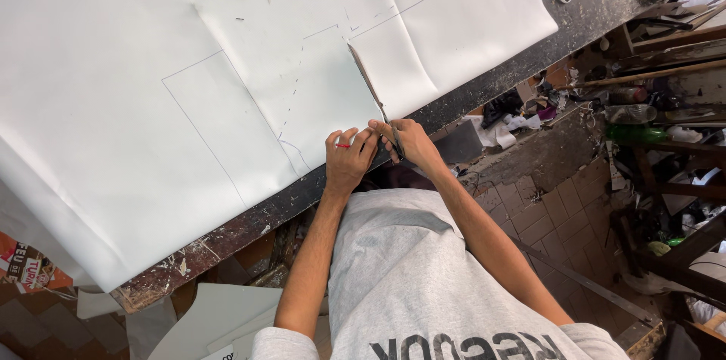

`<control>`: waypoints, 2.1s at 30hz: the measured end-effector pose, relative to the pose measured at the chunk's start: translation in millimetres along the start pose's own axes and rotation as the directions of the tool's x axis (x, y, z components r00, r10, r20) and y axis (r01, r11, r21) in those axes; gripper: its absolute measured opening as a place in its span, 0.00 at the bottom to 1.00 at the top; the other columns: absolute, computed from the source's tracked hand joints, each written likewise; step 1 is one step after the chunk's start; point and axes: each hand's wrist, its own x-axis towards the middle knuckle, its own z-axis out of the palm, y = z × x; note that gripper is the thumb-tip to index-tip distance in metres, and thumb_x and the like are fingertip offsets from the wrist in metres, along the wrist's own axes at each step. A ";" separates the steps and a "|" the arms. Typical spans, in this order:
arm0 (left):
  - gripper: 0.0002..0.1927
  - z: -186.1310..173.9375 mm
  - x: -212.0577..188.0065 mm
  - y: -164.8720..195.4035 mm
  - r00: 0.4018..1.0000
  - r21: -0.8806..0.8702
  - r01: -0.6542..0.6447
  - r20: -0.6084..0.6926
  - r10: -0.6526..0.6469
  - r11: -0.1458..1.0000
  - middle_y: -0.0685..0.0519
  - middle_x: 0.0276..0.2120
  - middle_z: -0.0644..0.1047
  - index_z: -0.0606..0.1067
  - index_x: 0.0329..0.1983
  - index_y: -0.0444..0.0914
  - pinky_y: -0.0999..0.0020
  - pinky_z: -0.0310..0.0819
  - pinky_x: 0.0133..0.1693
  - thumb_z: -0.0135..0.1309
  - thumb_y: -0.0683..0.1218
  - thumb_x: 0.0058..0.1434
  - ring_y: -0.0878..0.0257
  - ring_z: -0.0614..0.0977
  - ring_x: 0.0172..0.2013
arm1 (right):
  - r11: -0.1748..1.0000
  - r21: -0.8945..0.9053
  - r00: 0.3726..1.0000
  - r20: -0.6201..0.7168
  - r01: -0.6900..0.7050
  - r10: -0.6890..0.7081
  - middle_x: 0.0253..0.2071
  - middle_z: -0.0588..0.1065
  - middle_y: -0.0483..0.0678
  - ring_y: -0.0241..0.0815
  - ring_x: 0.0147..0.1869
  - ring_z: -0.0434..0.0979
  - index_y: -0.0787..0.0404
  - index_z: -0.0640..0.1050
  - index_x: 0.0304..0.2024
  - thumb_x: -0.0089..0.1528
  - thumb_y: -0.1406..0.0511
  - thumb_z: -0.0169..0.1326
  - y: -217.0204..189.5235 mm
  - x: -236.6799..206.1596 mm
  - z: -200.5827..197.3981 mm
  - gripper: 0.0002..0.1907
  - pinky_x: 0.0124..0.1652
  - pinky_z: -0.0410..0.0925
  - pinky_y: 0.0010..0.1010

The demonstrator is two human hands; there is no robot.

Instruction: The person places a paper pattern on a large white sheet of fabric and traces its outline with a blue pen. Then, using large shears, the person cuts along the traced lines to separate the pattern piece from the main fabric.

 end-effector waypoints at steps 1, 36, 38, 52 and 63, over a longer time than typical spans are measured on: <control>0.12 0.2 -0.9 -0.3 1.000 0.000 0.002 -0.001 -0.002 1.000 0.62 0.47 0.76 0.78 0.52 0.45 0.54 0.66 0.57 0.62 0.50 0.66 0.62 0.74 0.52 | 1.000 -0.004 1.000 -0.005 -0.001 0.001 0.16 0.70 0.45 0.36 0.15 0.71 0.69 0.81 0.30 0.59 0.41 0.56 -0.1 -1.1 1.4 0.35 0.16 0.65 0.27; 0.12 -3.3 -15.3 -12.0 0.999 -0.018 0.003 -0.038 -0.004 1.000 0.63 0.47 0.75 0.77 0.53 0.46 0.56 0.65 0.56 0.60 0.51 0.68 0.64 0.73 0.52 | 0.993 -0.090 0.997 0.001 0.071 -0.071 0.15 0.70 0.43 0.35 0.14 0.74 0.68 0.81 0.31 0.61 0.38 0.50 -2.0 7.8 22.4 0.37 0.13 0.67 0.27; 0.12 -3.1 -15.3 -11.7 0.999 -0.030 0.006 -0.040 -0.008 1.000 0.63 0.47 0.75 0.77 0.53 0.46 0.56 0.66 0.56 0.60 0.52 0.68 0.64 0.74 0.51 | 0.993 -0.097 0.997 0.002 0.071 -0.071 0.15 0.70 0.44 0.36 0.15 0.74 0.68 0.81 0.31 0.61 0.38 0.50 -2.6 7.1 22.4 0.38 0.13 0.67 0.26; 0.17 -11.0 -12.3 -9.3 0.997 0.005 0.009 -0.075 -0.009 1.000 0.65 0.46 0.73 0.75 0.58 0.47 0.60 0.65 0.54 0.61 0.51 0.69 0.68 0.74 0.46 | 0.975 -0.219 0.999 -0.027 0.032 -0.039 0.09 0.66 0.43 0.38 0.14 0.71 0.68 0.81 0.27 0.60 0.31 0.43 -32.7 12.3 19.4 0.46 0.16 0.57 0.28; 0.17 -15.3 -14.0 -11.4 0.998 -0.021 0.012 -0.064 -0.013 1.000 0.64 0.46 0.73 0.75 0.59 0.46 0.61 0.66 0.53 0.60 0.50 0.68 0.68 0.74 0.46 | 0.964 -0.258 0.997 -0.025 0.058 -0.066 0.08 0.67 0.44 0.37 0.12 0.72 0.63 0.78 0.19 0.57 0.32 0.46 -38.2 7.4 21.0 0.42 0.13 0.61 0.27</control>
